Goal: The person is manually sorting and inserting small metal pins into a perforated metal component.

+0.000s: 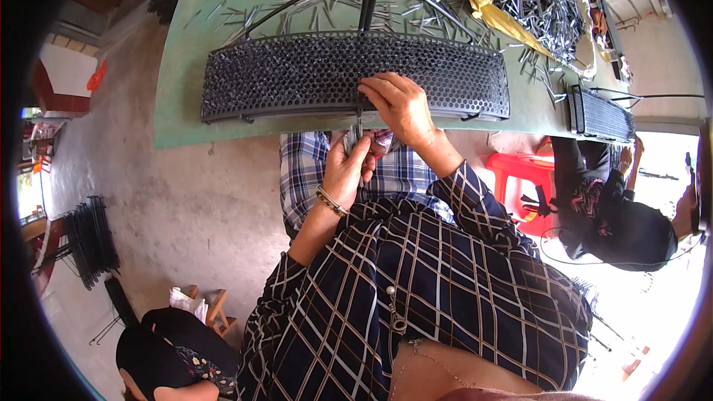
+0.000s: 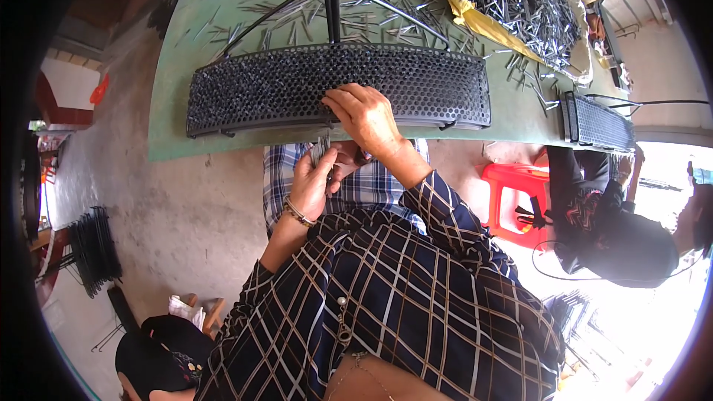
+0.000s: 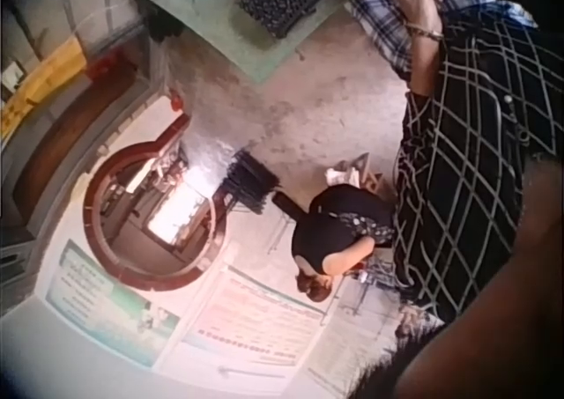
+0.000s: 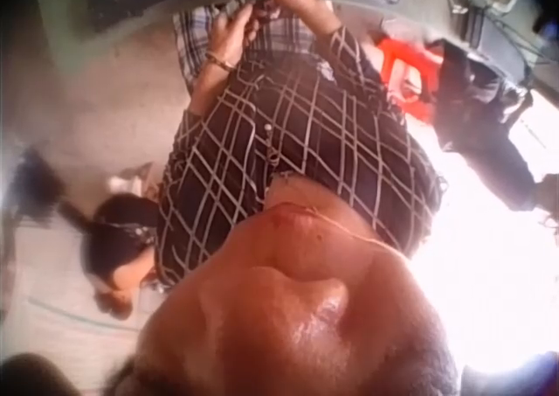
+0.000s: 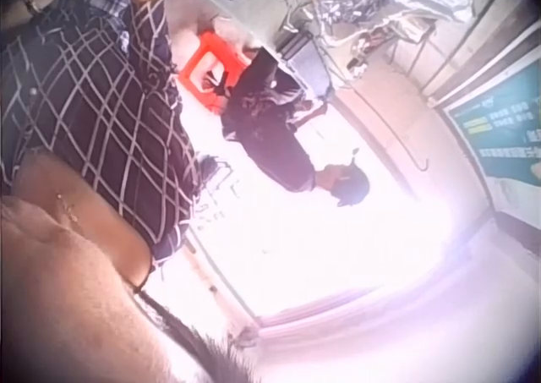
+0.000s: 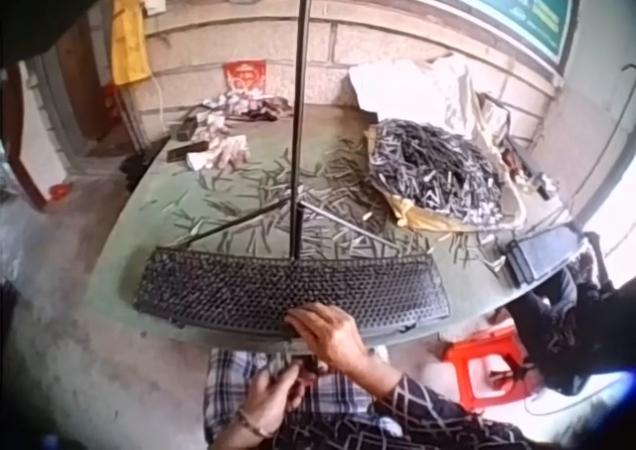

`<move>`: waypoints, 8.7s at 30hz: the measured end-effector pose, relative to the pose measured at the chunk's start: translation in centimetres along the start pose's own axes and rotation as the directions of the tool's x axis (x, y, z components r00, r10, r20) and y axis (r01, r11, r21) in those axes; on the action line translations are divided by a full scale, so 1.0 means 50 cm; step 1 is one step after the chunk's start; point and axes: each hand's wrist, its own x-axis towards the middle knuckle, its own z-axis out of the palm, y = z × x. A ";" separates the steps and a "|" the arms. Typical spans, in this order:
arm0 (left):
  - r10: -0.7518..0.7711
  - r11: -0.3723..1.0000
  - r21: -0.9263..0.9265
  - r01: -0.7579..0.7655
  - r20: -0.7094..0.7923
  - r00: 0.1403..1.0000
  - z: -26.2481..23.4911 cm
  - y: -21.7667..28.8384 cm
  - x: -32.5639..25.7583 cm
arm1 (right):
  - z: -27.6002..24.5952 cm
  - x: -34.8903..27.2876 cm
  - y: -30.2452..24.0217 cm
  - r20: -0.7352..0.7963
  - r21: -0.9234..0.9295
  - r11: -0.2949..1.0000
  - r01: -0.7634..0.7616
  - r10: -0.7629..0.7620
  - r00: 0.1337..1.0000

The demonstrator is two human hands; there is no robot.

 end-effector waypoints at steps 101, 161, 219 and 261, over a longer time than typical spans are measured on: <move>-0.285 0.956 0.017 0.292 0.288 0.914 0.134 0.008 0.059 | -0.138 -0.024 0.120 -0.004 0.087 0.971 -0.221 0.223 0.975; -0.193 0.980 0.118 0.160 0.360 0.913 0.252 0.002 0.098 | -0.273 -0.107 0.105 0.233 0.643 0.364 -0.674 0.745 0.625; -0.260 0.962 0.011 0.271 0.327 0.909 0.222 -0.026 0.112 | -0.197 0.004 0.186 -0.207 0.314 0.769 -0.557 0.628 0.750; -0.301 0.937 -0.025 0.350 0.455 0.838 0.213 -0.009 0.109 | -0.233 -0.031 0.153 -0.100 0.242 0.862 -0.445 0.479 0.872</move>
